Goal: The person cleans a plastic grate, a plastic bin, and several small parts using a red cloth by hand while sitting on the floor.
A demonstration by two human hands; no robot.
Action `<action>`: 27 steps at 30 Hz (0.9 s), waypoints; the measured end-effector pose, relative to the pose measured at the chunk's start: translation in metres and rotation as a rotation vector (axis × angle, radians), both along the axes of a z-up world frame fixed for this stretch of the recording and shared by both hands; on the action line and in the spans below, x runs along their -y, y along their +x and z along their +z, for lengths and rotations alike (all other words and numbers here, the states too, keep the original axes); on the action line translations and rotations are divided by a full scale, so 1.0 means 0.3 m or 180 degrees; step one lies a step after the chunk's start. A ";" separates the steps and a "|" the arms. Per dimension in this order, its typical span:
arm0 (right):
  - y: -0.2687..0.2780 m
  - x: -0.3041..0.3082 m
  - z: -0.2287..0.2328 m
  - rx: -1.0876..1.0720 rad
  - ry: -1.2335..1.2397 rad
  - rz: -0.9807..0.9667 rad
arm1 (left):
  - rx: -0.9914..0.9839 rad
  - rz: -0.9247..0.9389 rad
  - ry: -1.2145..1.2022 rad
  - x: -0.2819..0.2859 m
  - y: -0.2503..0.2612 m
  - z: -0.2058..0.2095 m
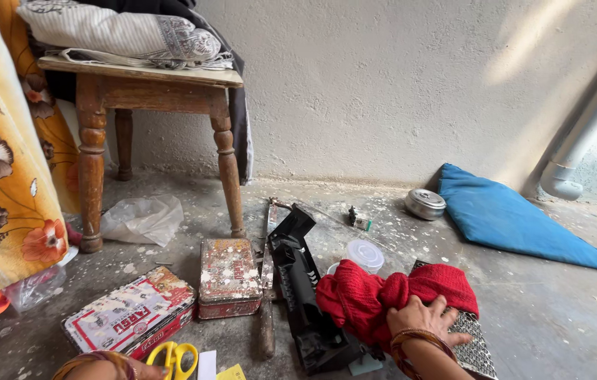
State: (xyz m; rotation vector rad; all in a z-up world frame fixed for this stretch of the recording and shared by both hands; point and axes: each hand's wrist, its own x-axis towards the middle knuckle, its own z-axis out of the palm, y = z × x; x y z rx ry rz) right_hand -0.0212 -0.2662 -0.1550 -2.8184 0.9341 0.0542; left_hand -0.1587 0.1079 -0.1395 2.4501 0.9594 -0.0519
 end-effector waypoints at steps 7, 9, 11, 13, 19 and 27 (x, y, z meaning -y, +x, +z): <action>0.096 -0.051 0.075 0.0061 0.0905 0.0261 | 0.0117 -0.0145 0.0130 0.102 0.004 0.027; 0.204 -0.037 0.055 0.0357 0.1063 0.0645 | 0.0181 -0.0279 0.0163 0.161 0.021 0.050; 0.298 -0.007 0.036 0.0547 0.1073 0.0869 | 0.0318 -0.0462 0.0201 0.225 0.064 0.093; 0.362 0.024 0.071 0.0838 0.2920 0.0733 | 0.0490 -0.0684 0.0178 0.316 0.115 0.136; 0.402 0.060 0.450 0.2077 0.5493 -0.0306 | 0.1072 -0.1488 -0.0544 0.762 0.183 0.204; 0.271 0.269 0.847 0.4436 0.3677 0.0648 | -0.0320 -0.2130 -0.0304 1.081 0.125 0.272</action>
